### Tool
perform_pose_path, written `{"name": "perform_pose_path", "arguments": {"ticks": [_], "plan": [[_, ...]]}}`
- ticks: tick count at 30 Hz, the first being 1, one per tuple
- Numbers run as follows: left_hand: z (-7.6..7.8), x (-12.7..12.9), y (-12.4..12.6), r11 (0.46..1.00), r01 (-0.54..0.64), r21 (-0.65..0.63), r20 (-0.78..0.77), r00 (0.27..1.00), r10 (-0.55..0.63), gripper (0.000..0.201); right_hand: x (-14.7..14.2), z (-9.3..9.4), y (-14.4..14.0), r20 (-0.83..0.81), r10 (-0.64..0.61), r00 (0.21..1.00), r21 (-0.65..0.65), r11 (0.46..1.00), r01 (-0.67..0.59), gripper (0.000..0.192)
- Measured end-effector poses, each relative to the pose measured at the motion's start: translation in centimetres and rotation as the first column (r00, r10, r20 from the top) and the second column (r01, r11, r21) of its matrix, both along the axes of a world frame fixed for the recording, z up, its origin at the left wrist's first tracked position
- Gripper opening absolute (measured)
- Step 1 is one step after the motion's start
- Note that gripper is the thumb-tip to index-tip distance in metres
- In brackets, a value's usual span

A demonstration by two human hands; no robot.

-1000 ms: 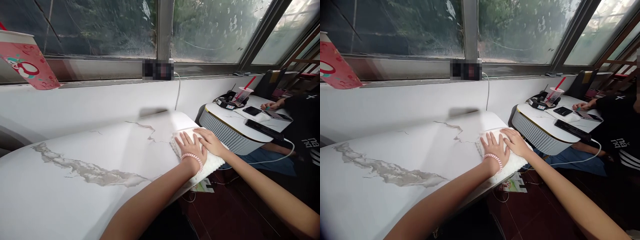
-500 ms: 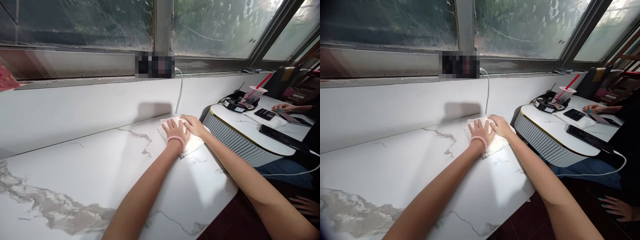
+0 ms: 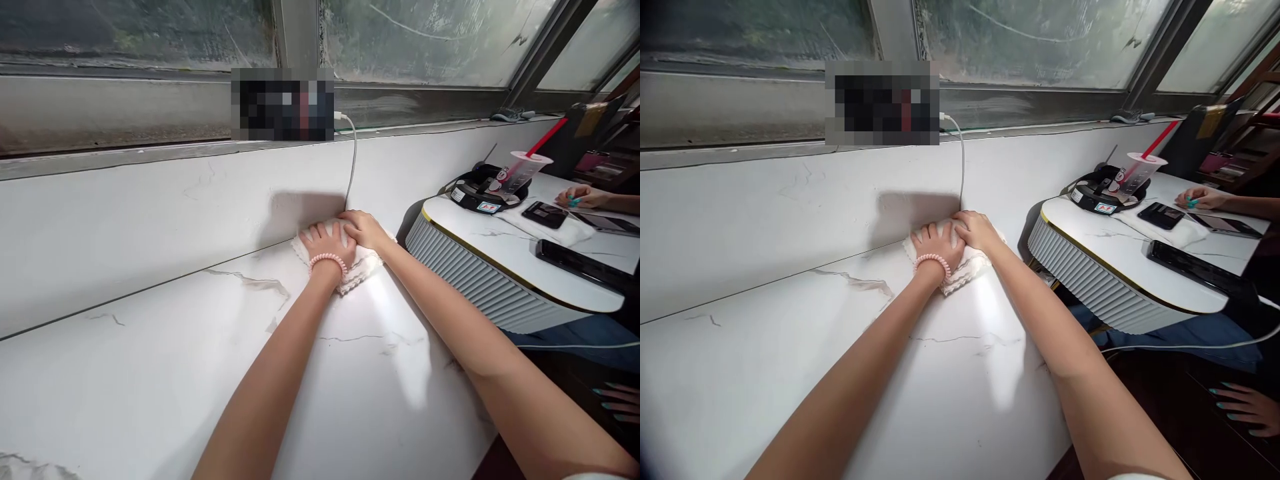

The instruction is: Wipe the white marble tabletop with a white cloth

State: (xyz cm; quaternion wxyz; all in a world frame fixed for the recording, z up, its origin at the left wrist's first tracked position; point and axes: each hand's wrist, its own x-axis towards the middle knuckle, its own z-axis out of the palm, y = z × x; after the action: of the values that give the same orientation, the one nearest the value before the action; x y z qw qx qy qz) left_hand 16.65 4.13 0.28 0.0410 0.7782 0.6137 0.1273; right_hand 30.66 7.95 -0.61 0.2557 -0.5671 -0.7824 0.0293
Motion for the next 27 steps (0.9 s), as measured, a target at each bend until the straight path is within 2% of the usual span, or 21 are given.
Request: {"name": "perform_pose_path", "arguments": {"ticks": [15,22,27], "plan": [[0.3,0.3,-1.6,0.997,-0.019,-0.070,-0.072,0.997,0.014,0.063,0.0,-0.4,-1.1,-0.007,-0.019,1.000,0.029,0.999,0.019,0.045],[0.5,-0.1,-4.6,0.997,0.001,-0.080,-0.082,0.997,-0.008,0.064,0.1,-0.9,-3.7,-0.019,0.023,1.000,0.064,0.998,-0.022,0.044],[0.4,-0.3,-6.5,0.997,0.017,-0.079,-0.071,0.997,-0.023,0.064,-0.1,-1.0,-6.0,-0.024,-0.004,1.000,0.067,0.998,0.006,0.041]]}}
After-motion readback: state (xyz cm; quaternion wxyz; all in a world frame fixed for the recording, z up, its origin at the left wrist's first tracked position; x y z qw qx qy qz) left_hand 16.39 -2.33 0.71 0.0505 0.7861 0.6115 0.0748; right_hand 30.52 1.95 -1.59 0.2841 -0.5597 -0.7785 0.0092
